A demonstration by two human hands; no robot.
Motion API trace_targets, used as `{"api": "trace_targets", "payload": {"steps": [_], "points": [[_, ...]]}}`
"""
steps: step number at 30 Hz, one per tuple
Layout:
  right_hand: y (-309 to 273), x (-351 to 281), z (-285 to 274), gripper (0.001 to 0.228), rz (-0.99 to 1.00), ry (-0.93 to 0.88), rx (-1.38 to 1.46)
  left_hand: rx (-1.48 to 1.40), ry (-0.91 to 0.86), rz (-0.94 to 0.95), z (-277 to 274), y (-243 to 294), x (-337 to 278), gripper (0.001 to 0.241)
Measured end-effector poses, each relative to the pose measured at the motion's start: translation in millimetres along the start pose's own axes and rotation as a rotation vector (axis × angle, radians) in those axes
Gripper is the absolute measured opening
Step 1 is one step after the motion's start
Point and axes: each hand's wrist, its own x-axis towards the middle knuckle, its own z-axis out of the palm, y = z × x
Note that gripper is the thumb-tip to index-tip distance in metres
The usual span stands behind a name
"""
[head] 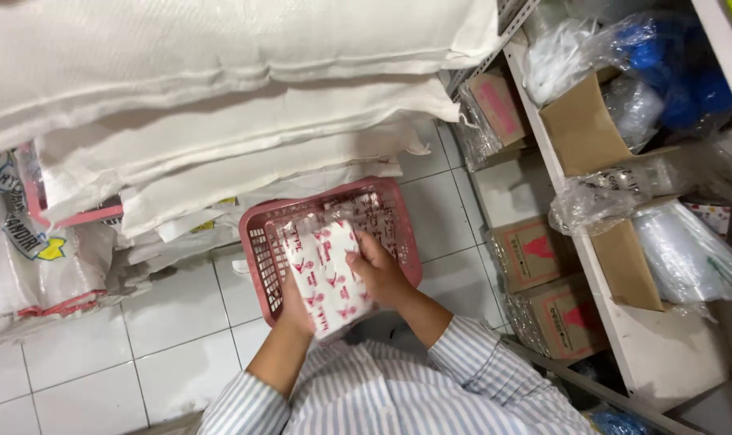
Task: The person picks up a package of plastic bags from a pink basket, inspects it, and places it on a shelf before picking up another package from the shelf and putting it into the basket.
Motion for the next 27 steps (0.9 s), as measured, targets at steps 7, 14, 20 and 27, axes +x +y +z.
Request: {"api": "trace_targets", "payload": {"steps": [7, 14, 20, 27], "points": [[-87.3, -51.5, -5.3, 0.064, -0.416, 0.209, -0.580, -0.124, -0.296, -0.236, 76.9, -29.9, -12.9, 0.077], [-111.5, -89.9, 11.6, 0.062, -0.874, 0.158, -0.999, -0.052, -0.374, -0.271, 123.9, -37.5, -23.4, 0.085], [-82.0, -76.3, 45.6, 0.081, -0.950, -0.200, -1.371, -0.032, -0.485, -0.298, 121.8, -35.1, -28.0, 0.086], [-86.7, -33.0, 30.3, 0.093, -0.769, -0.072, -1.390, -0.167, -0.469, -0.143, 78.6, -11.1, -27.2, 0.082]]}}
